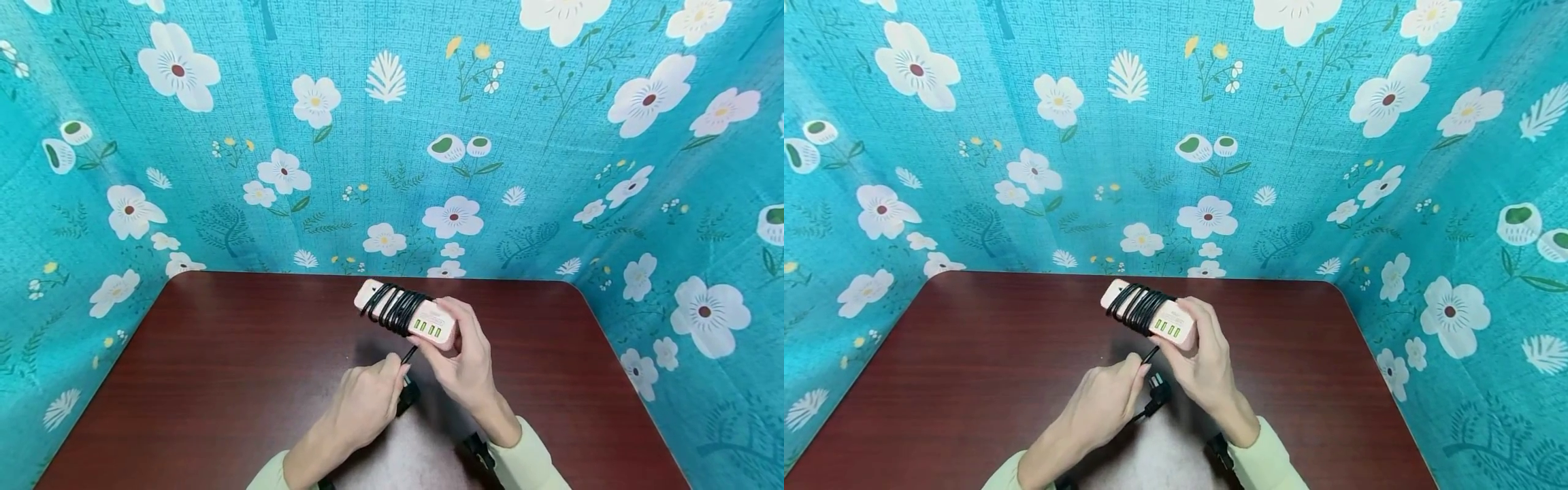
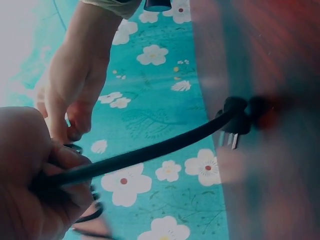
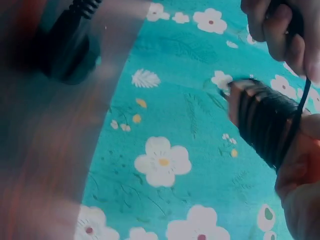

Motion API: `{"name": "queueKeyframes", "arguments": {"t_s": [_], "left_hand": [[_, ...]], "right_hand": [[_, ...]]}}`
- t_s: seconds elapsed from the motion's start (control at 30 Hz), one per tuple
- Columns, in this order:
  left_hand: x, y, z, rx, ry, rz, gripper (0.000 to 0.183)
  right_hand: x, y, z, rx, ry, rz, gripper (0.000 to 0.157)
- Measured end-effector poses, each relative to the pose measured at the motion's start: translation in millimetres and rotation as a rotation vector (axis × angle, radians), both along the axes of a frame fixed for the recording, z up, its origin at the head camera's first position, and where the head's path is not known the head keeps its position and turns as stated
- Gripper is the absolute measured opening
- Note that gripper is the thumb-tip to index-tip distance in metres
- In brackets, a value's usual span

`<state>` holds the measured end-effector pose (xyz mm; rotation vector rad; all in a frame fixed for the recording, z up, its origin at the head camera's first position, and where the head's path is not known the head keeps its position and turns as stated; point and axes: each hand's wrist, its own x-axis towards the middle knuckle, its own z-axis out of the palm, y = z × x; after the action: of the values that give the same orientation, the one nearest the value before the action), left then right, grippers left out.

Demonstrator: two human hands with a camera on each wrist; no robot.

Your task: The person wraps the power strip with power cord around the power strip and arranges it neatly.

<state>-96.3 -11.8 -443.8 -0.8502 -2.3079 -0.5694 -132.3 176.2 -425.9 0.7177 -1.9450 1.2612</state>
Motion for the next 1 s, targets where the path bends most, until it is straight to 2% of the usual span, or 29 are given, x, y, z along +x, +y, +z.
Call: {"name": "queueKeyframes", "arguments": {"t_s": [0.17,0.43,0.6,0.7,0.87,1.0], "left_hand": [[-0.1,-5.6,6.0,-0.012,0.015,0.008,0.042],[5.5,-10.1,18.8,0.030,0.039,-0.004,0.034],[10.5,-15.0,27.1,0.072,0.036,-0.008,0.018],[12.8,-19.3,31.7,0.084,0.055,-0.010,0.015],[15.5,-29.0,40.2,0.073,0.105,-0.023,0.022],[16.8,-37.4,47.6,0.050,0.123,-0.007,0.032]], "right_hand": [[1.7,2.4,0.7,-0.014,-0.008,0.054,0.070],[1.8,5.0,1.2,-0.015,0.021,0.162,0.046],[0.0,9.7,2.2,0.022,0.052,0.119,0.038],[-0.5,13.2,2.5,0.048,0.061,0.095,0.037],[-0.6,19.0,2.6,0.103,0.087,0.051,0.039],[-1.5,24.0,4.5,0.124,0.113,0.017,0.039]]}}
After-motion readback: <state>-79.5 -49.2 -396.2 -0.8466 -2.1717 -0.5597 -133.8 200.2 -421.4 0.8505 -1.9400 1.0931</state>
